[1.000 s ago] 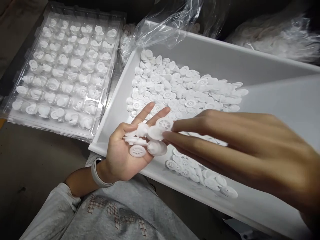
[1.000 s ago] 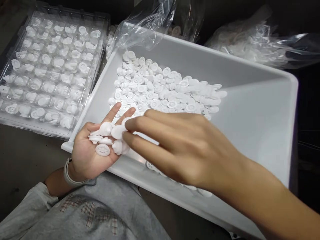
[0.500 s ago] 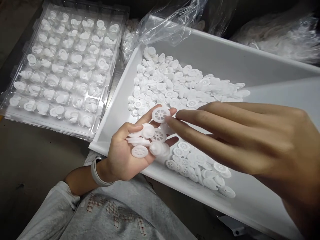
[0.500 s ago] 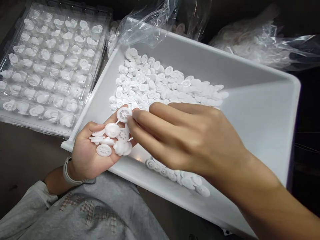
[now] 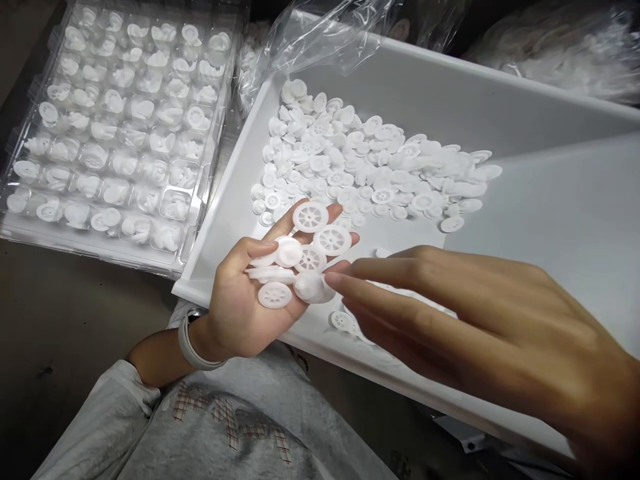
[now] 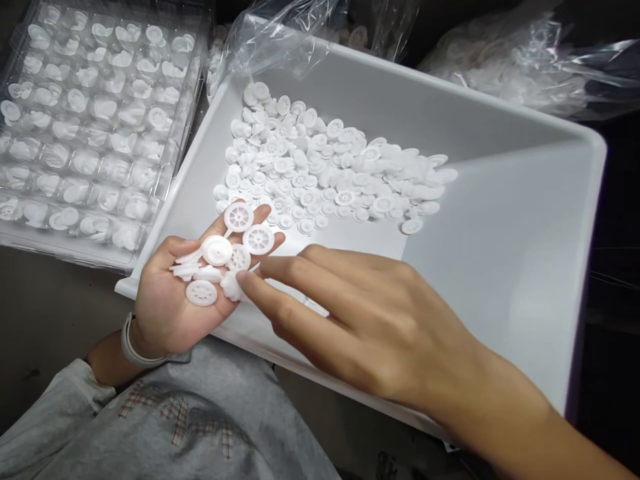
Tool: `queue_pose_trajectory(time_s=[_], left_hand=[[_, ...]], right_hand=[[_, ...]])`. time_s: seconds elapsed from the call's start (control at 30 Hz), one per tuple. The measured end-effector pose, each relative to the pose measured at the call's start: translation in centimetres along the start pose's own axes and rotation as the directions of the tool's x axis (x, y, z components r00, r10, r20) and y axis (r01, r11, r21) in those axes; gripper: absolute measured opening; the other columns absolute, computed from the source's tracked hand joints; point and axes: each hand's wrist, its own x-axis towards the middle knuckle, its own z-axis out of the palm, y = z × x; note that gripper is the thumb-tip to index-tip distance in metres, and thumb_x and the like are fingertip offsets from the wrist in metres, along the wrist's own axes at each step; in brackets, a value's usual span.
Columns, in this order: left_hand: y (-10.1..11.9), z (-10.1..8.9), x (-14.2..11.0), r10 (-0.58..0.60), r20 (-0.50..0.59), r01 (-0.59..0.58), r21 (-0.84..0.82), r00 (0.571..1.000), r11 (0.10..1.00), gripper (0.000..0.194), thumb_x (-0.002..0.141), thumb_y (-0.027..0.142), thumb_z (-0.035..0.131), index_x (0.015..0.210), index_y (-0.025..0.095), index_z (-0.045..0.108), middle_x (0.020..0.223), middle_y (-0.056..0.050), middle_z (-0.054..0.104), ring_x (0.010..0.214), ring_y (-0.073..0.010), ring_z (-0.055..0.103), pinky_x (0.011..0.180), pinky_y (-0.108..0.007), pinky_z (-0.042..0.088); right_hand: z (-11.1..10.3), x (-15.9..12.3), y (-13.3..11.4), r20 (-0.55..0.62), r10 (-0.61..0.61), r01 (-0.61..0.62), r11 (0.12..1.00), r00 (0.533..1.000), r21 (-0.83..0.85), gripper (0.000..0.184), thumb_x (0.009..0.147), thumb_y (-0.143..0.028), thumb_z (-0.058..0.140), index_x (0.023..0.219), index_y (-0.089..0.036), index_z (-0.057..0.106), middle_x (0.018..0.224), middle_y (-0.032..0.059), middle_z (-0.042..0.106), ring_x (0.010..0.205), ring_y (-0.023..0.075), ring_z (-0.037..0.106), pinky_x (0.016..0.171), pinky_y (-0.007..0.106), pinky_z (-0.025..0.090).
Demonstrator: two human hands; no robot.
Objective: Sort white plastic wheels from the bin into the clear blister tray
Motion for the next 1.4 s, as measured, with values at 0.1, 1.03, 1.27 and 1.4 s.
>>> queue_pose_trajectory(time_s=[0.1, 1.03, 1.27, 1.4], left_hand=[[0.0, 0.0, 0.0, -0.004, -0.015, 0.004, 0.004, 1.000, 1.000, 0.058, 0.083, 0.026, 0.042, 0.141, 0.024, 0.043, 0.149, -0.001, 0.044, 0.140, -0.0277, 0.039, 0.122, -0.046, 0.027], [-0.2, 0.4, 0.1, -0.007, -0.018, 0.007, 0.012, 1.000, 1.000, 0.063, 0.084, 0.026, 0.042, 0.146, 0.031, 0.036, 0.141, 0.003, 0.053, 0.140, -0.0225, 0.041, 0.120, -0.044, 0.032], [0.2, 0.0, -0.2, -0.065, 0.001, 0.065, 0.032, 0.998, 0.997, 0.060, 0.086, 0.026, 0.040, 0.146, 0.023, 0.038, 0.145, 0.000, 0.049, 0.138, -0.0234, 0.043, 0.120, -0.041, 0.032], [0.5, -0.2, -0.2, -0.088, 0.018, 0.088, 0.008, 0.996, 0.996, 0.058, 0.088, 0.025, 0.037, 0.146, 0.023, 0.038, 0.148, 0.000, 0.046, 0.140, -0.0217, 0.040, 0.121, -0.040, 0.030]], right_hand=[[0.4, 0.3, -0.7, 0.023, -0.139, 0.141, 0.984, 0.990, -0.109, 0.032, 0.086, -0.011, 0.058, 0.117, -0.016, 0.053, 0.092, 0.0080, 0.071, 0.063, 0.0147, 0.059, 0.048, 0.030, 0.040], [1.6, 4.9, 2.2, 0.158, 0.486, -0.498, 0.730, 0.860, 0.467, 0.020, 0.083, -0.033, 0.065, 0.097, -0.019, 0.067, 0.089, 0.0028, 0.068, 0.069, 0.0121, 0.058, 0.057, 0.027, 0.046], [-0.6, 0.5, 5.0, -0.031, 0.594, -0.477, 0.674, 0.804, 0.563, 0.014, 0.080, -0.032, 0.074, 0.092, -0.027, 0.069, 0.089, 0.0009, 0.069, 0.079, 0.0121, 0.062, 0.066, 0.028, 0.047], [-0.8, -7.6, 7.8, 0.459, 0.549, -0.597, 0.800, 0.699, -0.048, 0.027, 0.085, -0.056, 0.059, 0.093, -0.033, 0.072, 0.084, 0.0028, 0.070, 0.069, 0.0150, 0.062, 0.057, 0.030, 0.047]])
